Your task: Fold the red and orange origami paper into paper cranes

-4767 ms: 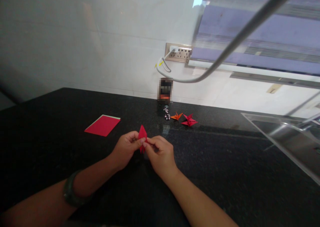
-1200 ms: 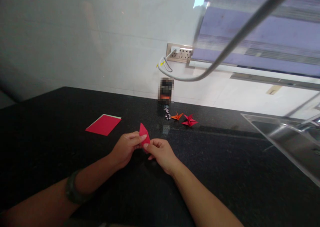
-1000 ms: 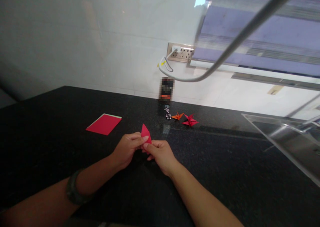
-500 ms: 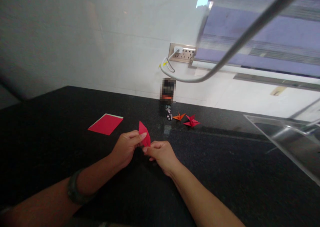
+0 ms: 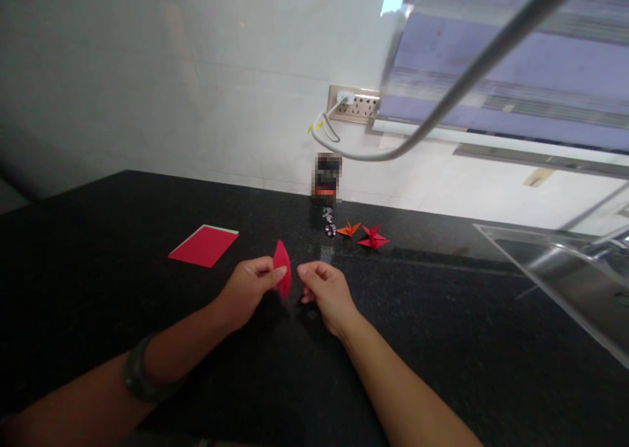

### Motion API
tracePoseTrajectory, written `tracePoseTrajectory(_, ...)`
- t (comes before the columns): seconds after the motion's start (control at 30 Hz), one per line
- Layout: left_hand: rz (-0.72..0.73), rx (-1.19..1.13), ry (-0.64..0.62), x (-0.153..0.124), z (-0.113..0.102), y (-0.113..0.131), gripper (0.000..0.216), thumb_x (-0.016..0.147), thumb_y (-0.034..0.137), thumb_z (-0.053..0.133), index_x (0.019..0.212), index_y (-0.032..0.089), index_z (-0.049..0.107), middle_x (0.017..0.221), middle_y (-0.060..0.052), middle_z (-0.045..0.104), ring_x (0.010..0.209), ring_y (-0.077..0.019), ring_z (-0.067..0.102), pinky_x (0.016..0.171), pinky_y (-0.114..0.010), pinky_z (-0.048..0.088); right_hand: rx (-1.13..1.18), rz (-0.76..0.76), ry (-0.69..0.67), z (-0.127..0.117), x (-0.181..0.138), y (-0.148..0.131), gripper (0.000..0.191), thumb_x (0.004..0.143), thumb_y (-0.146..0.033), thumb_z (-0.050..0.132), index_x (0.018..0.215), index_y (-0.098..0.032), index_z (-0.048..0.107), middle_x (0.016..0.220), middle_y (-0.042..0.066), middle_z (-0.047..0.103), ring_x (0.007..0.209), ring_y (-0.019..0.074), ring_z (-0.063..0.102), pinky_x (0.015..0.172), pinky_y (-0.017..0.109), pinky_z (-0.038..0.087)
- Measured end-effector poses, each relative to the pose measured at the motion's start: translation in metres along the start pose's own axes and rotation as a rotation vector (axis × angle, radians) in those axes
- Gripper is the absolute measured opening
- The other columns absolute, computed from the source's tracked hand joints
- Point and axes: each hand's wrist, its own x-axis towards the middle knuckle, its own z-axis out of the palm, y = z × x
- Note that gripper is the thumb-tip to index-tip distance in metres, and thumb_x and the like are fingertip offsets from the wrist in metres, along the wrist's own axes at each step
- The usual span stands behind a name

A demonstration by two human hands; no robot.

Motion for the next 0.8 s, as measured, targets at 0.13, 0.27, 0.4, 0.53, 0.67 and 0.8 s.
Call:
tracePoseTrajectory(0.13,0.199,0.249,-0.129,-0.0036,0.0007,0.0013,0.028,0.07,0.029,0.057,0.047,0.015,0.049,0.052,0.003,0.043,0.052,-0.0092,0.04,0.051,-0.022,0.031,-0.031,-0.074,-0.064,0.0001,-0.0018,-0.0005,0.021,0.061,-0.031,0.07,0.071,-0.016,0.061,0.056,-0.003,0.054,0.047,0.0064,0.046,0.042,0.018,0.039)
tracePoseTrajectory(0.27,0.227,0.355,-0.212,-0.0046,0.0016,0.0012,0.026,0.07,0.025,0.056,0.046,0.015,0.053,0.055,0.002,0.044,0.054,-0.0095,0.043,0.051,-0.022,0.032,-0.098,-0.119,-0.107,-0.0004,-0.0035,-0.0016,0.016,0.062,-0.028,0.07,0.064,-0.015,0.061,0.055,-0.002,0.054,0.049,0.0072,0.046,0.045,0.019,0.037)
tracePoseTrajectory(0.4,0.193,0.374,-0.202,-0.0048,0.0026,0.0,0.02,0.066,0.022,0.058,0.048,0.016,0.056,0.057,0.001,0.048,0.056,-0.0102,0.045,0.052,-0.022,0.033,-0.1,-0.153,-0.119,-0.0008,-0.0032,-0.0019,0.014,0.063,-0.028,0.069,0.064,-0.016,0.061,0.056,-0.003,0.051,0.049,0.0071,0.044,0.046,0.02,0.035)
tracePoseTrajectory(0.53,0.163,0.377,-0.215,-0.0055,0.0028,0.0008,0.022,0.067,0.023,0.058,0.046,0.015,0.056,0.055,0.0,0.048,0.053,-0.0104,0.044,0.05,-0.023,0.032,-0.098,-0.136,-0.171,0.002,-0.0051,-0.002,0.011,0.06,-0.024,0.071,0.065,-0.017,0.064,0.067,-0.003,0.052,0.053,0.007,0.046,0.047,0.02,0.036)
tracePoseTrajectory(0.67,0.146,0.348,-0.244,-0.0063,0.0029,0.0009,0.026,0.066,0.029,0.061,0.045,0.015,0.054,0.054,0.001,0.047,0.052,-0.0096,0.044,0.049,-0.023,0.032,-0.058,-0.158,-0.085,0.0049,-0.0049,-0.0025,0.015,0.063,-0.025,0.069,0.053,-0.015,0.063,0.064,-0.002,0.049,0.054,0.007,0.044,0.049,0.021,0.035)
tracePoseTrajectory(0.8,0.142,0.346,-0.241,-0.0057,0.0031,-0.0011,0.026,0.065,0.028,0.061,0.044,0.015,0.052,0.053,0.003,0.045,0.05,-0.0085,0.042,0.048,-0.022,0.031,0.08,-0.05,0.054,-0.0003,0.0025,-0.0063,0.017,0.067,-0.033,0.064,0.066,-0.016,0.066,0.056,-0.002,0.051,0.047,0.0074,0.041,0.044,0.021,0.033)
